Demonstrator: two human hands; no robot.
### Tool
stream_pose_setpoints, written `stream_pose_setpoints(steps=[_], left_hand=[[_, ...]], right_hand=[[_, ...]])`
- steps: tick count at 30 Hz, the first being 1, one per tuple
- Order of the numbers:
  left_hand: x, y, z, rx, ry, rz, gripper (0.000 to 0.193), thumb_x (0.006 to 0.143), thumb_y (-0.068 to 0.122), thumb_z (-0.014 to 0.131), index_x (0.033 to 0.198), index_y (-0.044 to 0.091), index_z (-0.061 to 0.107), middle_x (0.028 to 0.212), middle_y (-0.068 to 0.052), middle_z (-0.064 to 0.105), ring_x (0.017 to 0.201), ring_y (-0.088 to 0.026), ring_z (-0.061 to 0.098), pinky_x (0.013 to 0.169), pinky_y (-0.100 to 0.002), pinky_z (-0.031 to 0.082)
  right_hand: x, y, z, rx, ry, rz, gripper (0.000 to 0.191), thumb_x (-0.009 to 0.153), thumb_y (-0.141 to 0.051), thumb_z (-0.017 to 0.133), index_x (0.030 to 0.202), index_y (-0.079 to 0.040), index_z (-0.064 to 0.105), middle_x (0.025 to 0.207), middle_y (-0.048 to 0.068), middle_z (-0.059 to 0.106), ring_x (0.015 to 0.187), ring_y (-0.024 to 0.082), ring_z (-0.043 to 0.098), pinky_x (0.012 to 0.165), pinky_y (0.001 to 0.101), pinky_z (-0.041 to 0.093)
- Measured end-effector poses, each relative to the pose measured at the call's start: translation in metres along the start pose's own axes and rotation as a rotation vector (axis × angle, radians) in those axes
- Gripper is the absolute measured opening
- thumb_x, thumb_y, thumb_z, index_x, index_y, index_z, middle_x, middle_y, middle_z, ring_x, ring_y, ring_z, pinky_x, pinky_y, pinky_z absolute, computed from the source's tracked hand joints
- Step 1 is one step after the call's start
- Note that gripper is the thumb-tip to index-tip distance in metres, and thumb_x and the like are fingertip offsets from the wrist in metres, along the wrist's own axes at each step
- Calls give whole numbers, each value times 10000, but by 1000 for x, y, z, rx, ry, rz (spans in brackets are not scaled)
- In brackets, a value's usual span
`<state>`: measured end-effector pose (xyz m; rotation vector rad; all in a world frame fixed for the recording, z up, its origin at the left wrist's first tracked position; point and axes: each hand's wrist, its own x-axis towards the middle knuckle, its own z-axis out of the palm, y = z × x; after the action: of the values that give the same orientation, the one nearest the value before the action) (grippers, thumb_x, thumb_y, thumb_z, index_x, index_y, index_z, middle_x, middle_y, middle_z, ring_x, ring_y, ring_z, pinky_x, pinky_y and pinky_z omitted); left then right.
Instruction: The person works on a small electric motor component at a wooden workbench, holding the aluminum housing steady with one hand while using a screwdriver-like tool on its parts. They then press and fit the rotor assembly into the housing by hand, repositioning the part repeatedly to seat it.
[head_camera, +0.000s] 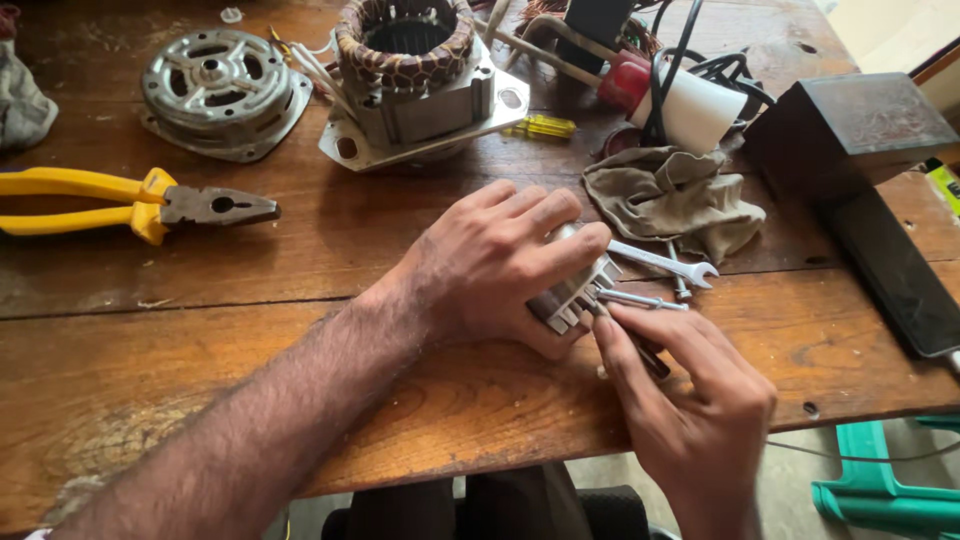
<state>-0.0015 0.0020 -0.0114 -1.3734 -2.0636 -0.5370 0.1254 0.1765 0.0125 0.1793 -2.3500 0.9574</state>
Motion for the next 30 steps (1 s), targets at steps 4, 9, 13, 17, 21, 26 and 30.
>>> stream_pose_setpoints(steps=[4,9,13,17,21,26,30], left_hand=[[-1,-1,0,-32,-2,-23,851,673,667,880,1229,91,593,1101,-104,612,1016,-267,660,864,-435,531],[2,0,1,-12,-2,33,890,678,685,873,1256,68,597,1122,-137,617,1015,-290,658,884,-443,541],[2,1,-3,-96,-17,-38,839,673,597,904,1263,87,599,1130,-138,620,1014,-294,649,911,-453,542],[1,2,-8,-98,8,-32,820,629,508,908,1261,93,591,1137,-126,615,1057,-311,649,941,-455,546],[4,3,-8,-106,-6,-30,828,631,508,915,1262,85,588,1143,-133,606,1054,-313,644,935,-452,547],[5,5,-10,-119,-11,-57,828,608,498,922,1257,101,596,1124,-118,608,1018,-301,646,897,-447,556],[5,4,-11,-131,-5,-60,839,573,469,920,1254,99,598,1118,-110,605,1014,-307,648,894,-450,560]], right_hand=[[1,-2,0,-22,12,-9,151,904,-24,779,1052,-2,757,997,100,772,910,167,751,836,289,568],[5,-5,-3,30,-37,12,170,903,-32,766,1070,-7,762,1004,91,780,931,139,755,838,280,573],[6,-2,-2,129,-50,161,156,895,-56,779,1046,-17,768,930,79,778,742,128,700,669,259,560],[3,1,-5,113,-27,44,167,919,-56,764,1081,-14,756,1008,78,777,873,123,733,760,260,573],[4,3,-5,200,-92,248,168,889,-75,773,1050,-30,779,934,70,794,738,119,707,624,253,563],[2,2,-4,170,-40,117,160,914,-74,755,1061,-13,755,993,79,778,861,94,729,718,239,584],[2,4,-3,184,-70,168,160,899,-72,763,1048,-13,765,930,70,780,768,92,711,653,238,570]])
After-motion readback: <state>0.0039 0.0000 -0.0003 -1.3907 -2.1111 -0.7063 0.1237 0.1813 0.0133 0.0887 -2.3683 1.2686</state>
